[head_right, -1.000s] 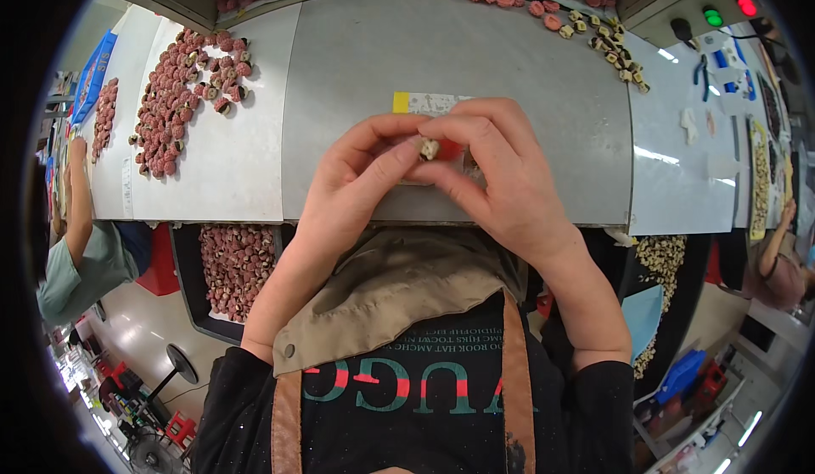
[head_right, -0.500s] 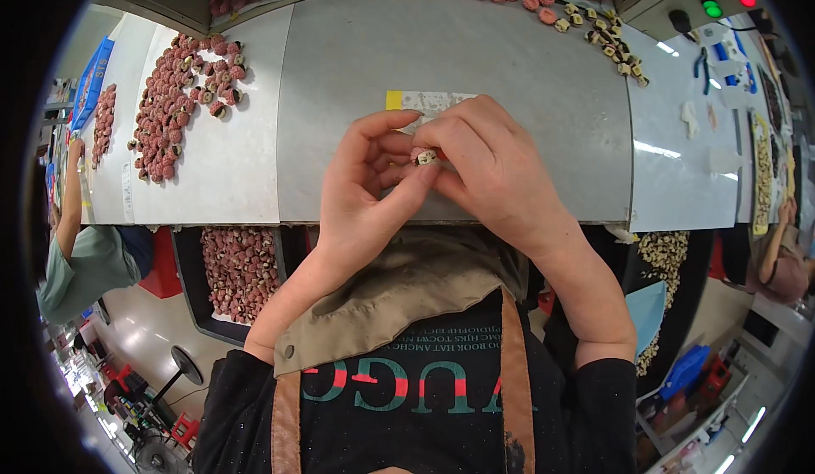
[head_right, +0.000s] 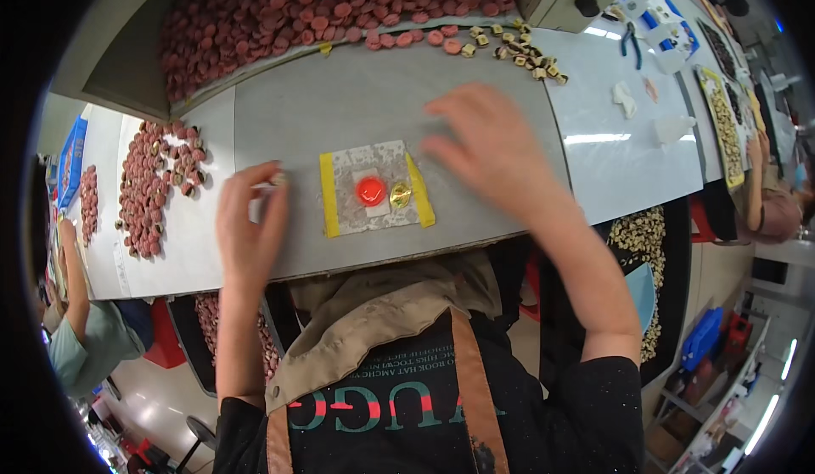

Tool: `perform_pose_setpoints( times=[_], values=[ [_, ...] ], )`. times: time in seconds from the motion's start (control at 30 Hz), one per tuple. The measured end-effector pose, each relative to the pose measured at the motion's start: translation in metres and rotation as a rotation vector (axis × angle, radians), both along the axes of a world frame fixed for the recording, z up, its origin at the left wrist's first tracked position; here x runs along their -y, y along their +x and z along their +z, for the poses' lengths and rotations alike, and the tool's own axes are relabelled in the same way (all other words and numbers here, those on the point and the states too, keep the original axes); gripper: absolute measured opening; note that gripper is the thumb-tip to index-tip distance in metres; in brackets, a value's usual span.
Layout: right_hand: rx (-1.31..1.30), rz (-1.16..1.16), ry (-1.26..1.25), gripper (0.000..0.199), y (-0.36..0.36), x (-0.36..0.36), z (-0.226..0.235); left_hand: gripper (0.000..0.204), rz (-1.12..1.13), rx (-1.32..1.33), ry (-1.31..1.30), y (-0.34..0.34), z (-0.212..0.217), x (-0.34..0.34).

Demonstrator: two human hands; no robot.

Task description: The person assembles toy figurines by hand by picking up figurine base pieces and head pieces, dipping them into a glue dish, and pressing the components together. The person also dispenses additional glue into the dish using a squeeze bottle.

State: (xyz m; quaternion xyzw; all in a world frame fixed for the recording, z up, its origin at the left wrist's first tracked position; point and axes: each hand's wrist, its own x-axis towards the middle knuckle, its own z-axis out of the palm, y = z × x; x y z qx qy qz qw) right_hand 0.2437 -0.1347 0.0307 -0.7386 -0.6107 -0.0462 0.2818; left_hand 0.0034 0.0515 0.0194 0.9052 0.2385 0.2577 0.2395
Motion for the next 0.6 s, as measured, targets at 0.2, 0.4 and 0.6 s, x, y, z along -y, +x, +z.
perform_pose_setpoints(
  times=[0.2,0.4,0.6],
  values=[
    [-0.095,-0.409,0.015,0.027,0.127,0.025,-0.010,0.027,0.089,-0.157,0.418,0.010,0.004,-0.045],
    [-0.184,-0.459,0.076,0.030,0.133,0.000,-0.027,0.030,-0.272,0.042,0.278,0.122,0.003,-0.016],
    [-0.139,-0.262,0.070,0.027,0.106,-0.007,-0.028,0.030,-0.226,0.137,0.317,0.180,-0.025,-0.019]
  ],
)
